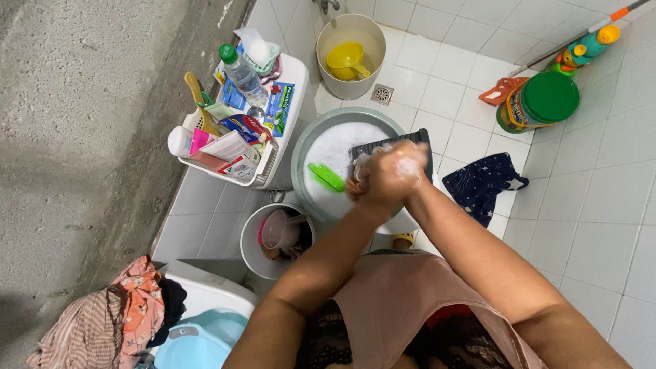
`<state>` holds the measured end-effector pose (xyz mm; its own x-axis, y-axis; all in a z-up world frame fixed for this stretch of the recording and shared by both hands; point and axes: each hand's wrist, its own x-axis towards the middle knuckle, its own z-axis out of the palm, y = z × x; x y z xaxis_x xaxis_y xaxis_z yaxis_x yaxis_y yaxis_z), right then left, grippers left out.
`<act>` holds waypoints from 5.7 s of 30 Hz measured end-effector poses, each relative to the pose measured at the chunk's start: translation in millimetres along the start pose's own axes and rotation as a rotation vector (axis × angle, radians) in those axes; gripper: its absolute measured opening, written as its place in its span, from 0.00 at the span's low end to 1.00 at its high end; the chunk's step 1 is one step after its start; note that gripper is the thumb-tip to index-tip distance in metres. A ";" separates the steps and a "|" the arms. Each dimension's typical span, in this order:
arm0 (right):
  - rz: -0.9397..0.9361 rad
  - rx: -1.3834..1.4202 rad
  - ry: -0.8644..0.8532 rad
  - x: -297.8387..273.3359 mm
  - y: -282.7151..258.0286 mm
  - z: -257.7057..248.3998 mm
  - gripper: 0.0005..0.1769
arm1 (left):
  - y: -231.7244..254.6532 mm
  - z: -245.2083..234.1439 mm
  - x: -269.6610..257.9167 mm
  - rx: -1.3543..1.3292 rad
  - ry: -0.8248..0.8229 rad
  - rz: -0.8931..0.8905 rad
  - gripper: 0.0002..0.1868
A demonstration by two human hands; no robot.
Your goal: The person washes a piece of orange striped clothing by hand in a bucket of soapy water using a green brush and a washboard.
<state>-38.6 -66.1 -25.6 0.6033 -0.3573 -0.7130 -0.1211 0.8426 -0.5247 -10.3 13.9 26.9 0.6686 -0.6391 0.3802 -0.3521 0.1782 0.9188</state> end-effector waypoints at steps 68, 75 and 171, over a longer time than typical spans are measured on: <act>-0.055 -0.252 -0.140 -68.4 -35.7 18.1 0.15 | -56.5 -67.5 1.1 0.320 0.275 -0.376 0.22; -0.081 -0.377 -0.376 -84.4 -67.1 23.8 0.16 | -56.0 -92.3 -3.9 -0.067 -0.055 -0.289 0.45; -0.171 -0.299 0.074 6.5 38.0 -40.1 0.14 | -25.4 3.7 -20.0 0.139 0.208 -0.152 0.10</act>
<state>-70.9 -52.5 -68.8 0.5774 -0.5203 -0.6292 -0.2553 0.6170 -0.7444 -17.2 19.4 -4.5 0.8355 -0.4807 0.2662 -0.3143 -0.0207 0.9491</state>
